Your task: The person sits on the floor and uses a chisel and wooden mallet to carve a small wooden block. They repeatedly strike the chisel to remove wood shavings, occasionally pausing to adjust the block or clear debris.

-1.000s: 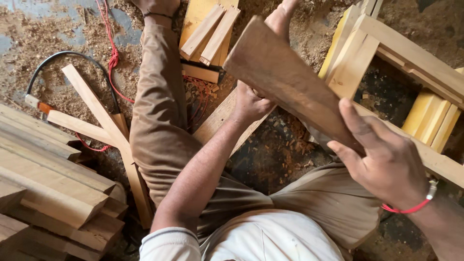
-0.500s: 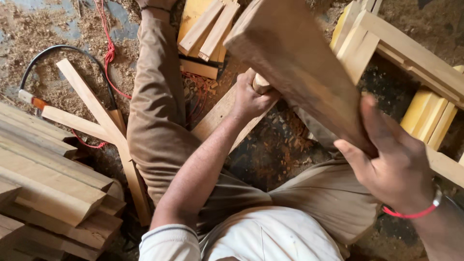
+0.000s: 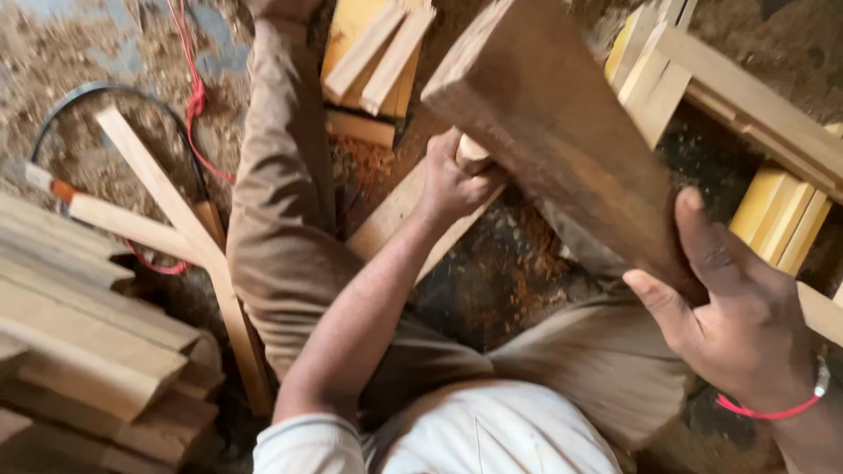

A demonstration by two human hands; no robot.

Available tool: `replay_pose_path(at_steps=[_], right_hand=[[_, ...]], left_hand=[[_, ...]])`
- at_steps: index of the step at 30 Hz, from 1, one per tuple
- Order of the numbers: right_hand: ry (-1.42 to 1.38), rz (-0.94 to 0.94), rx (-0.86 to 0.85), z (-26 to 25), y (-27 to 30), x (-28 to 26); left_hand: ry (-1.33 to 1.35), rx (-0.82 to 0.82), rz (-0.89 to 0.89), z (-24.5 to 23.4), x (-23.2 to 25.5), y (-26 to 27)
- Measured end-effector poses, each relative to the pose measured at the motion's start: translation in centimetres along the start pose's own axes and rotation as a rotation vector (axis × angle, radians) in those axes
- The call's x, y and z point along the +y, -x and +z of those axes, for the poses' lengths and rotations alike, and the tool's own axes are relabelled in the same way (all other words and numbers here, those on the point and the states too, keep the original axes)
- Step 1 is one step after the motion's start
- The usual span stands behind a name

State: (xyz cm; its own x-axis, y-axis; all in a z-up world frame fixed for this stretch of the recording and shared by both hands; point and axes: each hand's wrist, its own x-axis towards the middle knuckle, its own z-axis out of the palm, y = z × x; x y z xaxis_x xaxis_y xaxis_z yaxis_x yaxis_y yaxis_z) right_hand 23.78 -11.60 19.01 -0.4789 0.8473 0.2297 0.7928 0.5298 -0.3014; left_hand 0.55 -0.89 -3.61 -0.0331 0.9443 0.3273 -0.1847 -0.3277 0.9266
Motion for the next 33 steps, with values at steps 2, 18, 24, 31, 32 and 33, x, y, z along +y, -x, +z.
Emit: replay_pose_path(at_steps=[2, 18, 24, 31, 32, 33], right_hand=[[0.023, 0.004, -0.01, 0.5, 0.1, -0.4], [-0.499, 0.747, -0.456, 7.1, 8.1, 5.6], [-0.982, 1.031, -0.722, 14.7, 16.9, 5.9], [-0.306, 0.073, -0.286, 15.8, 14.2, 5.7], [-0.276, -0.074, -0.162, 15.7, 13.0, 5.2], [-0.494, 0.091, -0.305, 16.1, 11.9, 4.5]], left_hand=[[-0.009, 0.012, -0.013, 0.3, -0.1, 1.5], [-0.217, 0.474, -0.115, -2.2, 2.5, 0.6], [-0.008, 0.515, -0.132, -5.5, 3.9, 3.2], [0.585, 0.282, -0.726, 2.0, 5.2, 8.1], [0.682, 0.26, -0.773, 3.7, 5.3, 8.7], [0.777, 0.237, -0.814, 4.5, 5.1, 9.0]])
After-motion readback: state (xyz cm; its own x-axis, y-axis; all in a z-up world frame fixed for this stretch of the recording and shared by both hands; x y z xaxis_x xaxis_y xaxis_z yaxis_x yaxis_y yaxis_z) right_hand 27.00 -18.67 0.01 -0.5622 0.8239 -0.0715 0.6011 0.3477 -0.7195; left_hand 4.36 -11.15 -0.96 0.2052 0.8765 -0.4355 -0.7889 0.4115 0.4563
